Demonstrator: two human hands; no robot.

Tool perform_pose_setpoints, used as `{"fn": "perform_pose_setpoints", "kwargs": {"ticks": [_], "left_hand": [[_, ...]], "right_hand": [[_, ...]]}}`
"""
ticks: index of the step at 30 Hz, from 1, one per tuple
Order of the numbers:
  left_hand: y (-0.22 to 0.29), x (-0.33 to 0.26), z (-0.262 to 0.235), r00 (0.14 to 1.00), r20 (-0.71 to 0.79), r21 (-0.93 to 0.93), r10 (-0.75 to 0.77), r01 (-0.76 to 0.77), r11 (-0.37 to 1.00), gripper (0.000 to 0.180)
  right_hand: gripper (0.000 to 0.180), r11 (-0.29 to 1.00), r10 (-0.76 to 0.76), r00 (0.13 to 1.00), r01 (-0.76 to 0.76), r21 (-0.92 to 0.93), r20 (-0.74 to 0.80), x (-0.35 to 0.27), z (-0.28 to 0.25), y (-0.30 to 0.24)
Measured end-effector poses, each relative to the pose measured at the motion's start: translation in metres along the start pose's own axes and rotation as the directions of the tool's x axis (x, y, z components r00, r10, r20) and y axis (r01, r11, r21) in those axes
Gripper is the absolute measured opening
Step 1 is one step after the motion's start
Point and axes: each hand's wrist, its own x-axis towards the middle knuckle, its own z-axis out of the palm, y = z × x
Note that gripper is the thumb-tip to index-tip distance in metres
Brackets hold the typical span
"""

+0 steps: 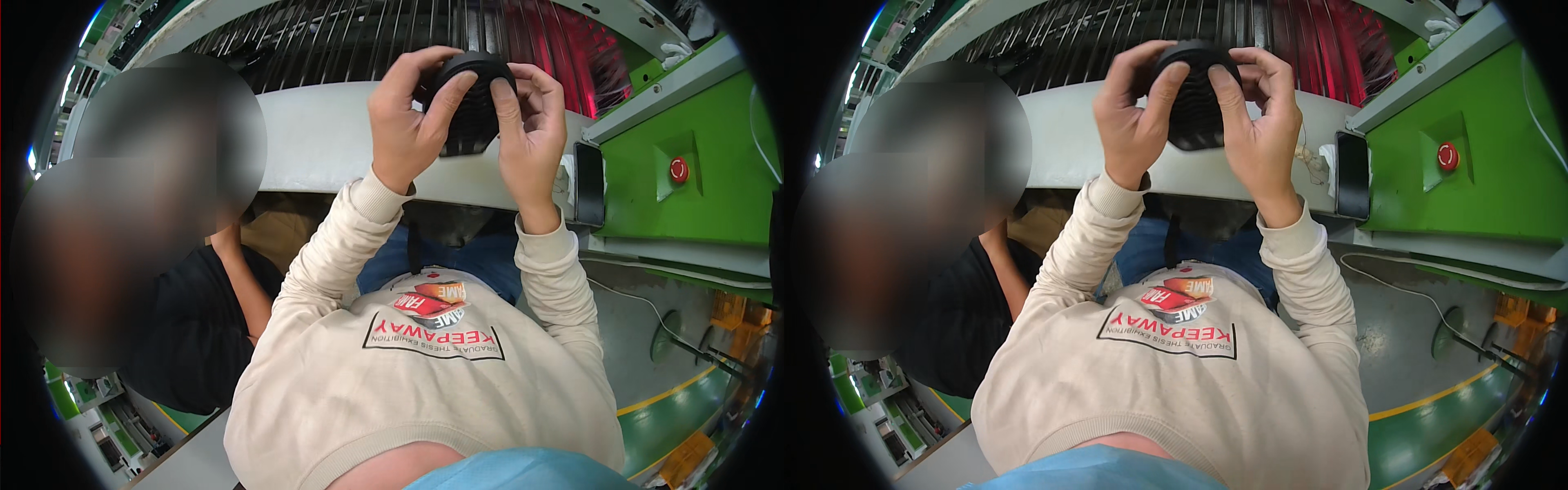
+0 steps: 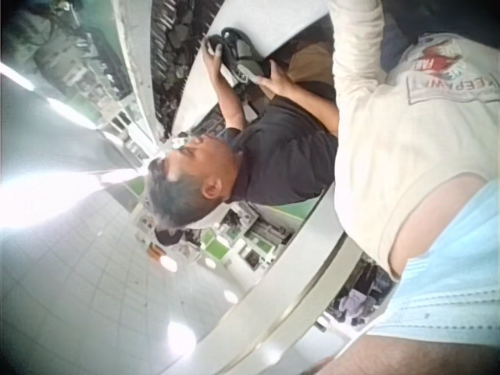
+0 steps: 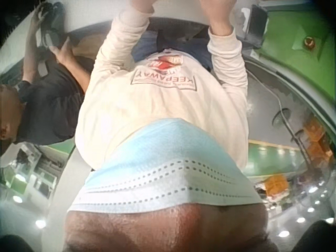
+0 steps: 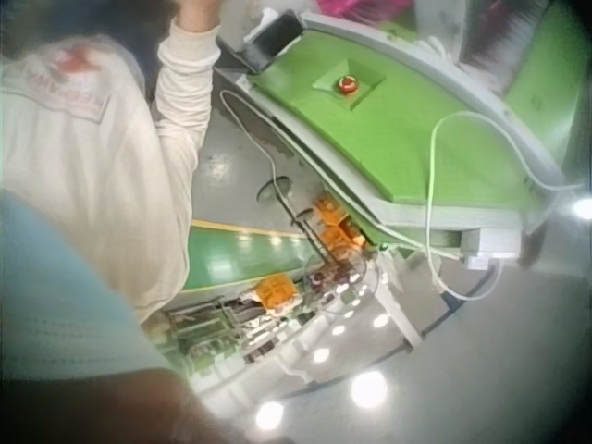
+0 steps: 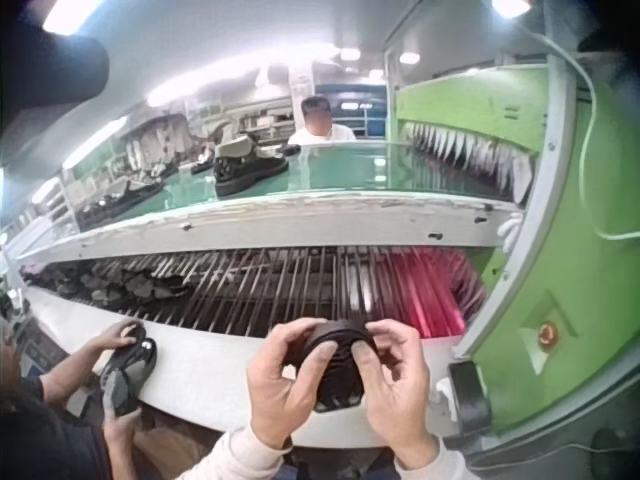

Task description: Assembling, inspecting, and cleaning shoes on a production line conveyor belt.

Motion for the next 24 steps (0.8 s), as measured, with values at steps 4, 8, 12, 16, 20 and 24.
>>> {"fn": "perform_pose_setpoints", "kwargs": {"ticks": [4,8,12,16,20,24], "left_hand": [[0.021,0.012,-0.011,1.0,0.013,0.01,0.022,-0.022,1.0,0.026],[0.028,0.011,-0.02,0.995,0.043,-0.081,-0.091,0.094,0.992,0.026],[0.034,0.013,-0.027,0.958,0.107,-0.163,-0.268,0.282,0.945,0.026],[0.025,0.012,-0.027,0.914,0.14,-0.254,-0.38,0.404,0.879,0.027],[-0.005,0.013,-0.023,0.909,0.112,-0.256,-0.401,0.416,0.873,0.029],[-0.094,0.021,-0.022,0.873,0.14,-0.159,-0.466,0.485,0.86,0.032]], "right_hand": [[0.03,0.993,-0.087,0.996,0.088,-0.084,0.017,0.003,0.004,-0.012],[0.032,0.998,0.005,0.998,-0.001,-0.067,0.068,-0.004,0.005,-0.025],[0.031,0.984,0.126,0.988,-0.136,0.116,0.087,-0.004,0.005,-0.027],[0.031,0.865,0.349,0.918,-0.394,0.31,0.191,0.001,0.002,-0.009],[0.035,0.913,0.331,0.93,-0.358,0.194,0.16,0.004,0.013,0.003],[0.04,0.905,0.384,0.872,-0.42,0.063,0.304,0.032,0.004,0.076]]}}
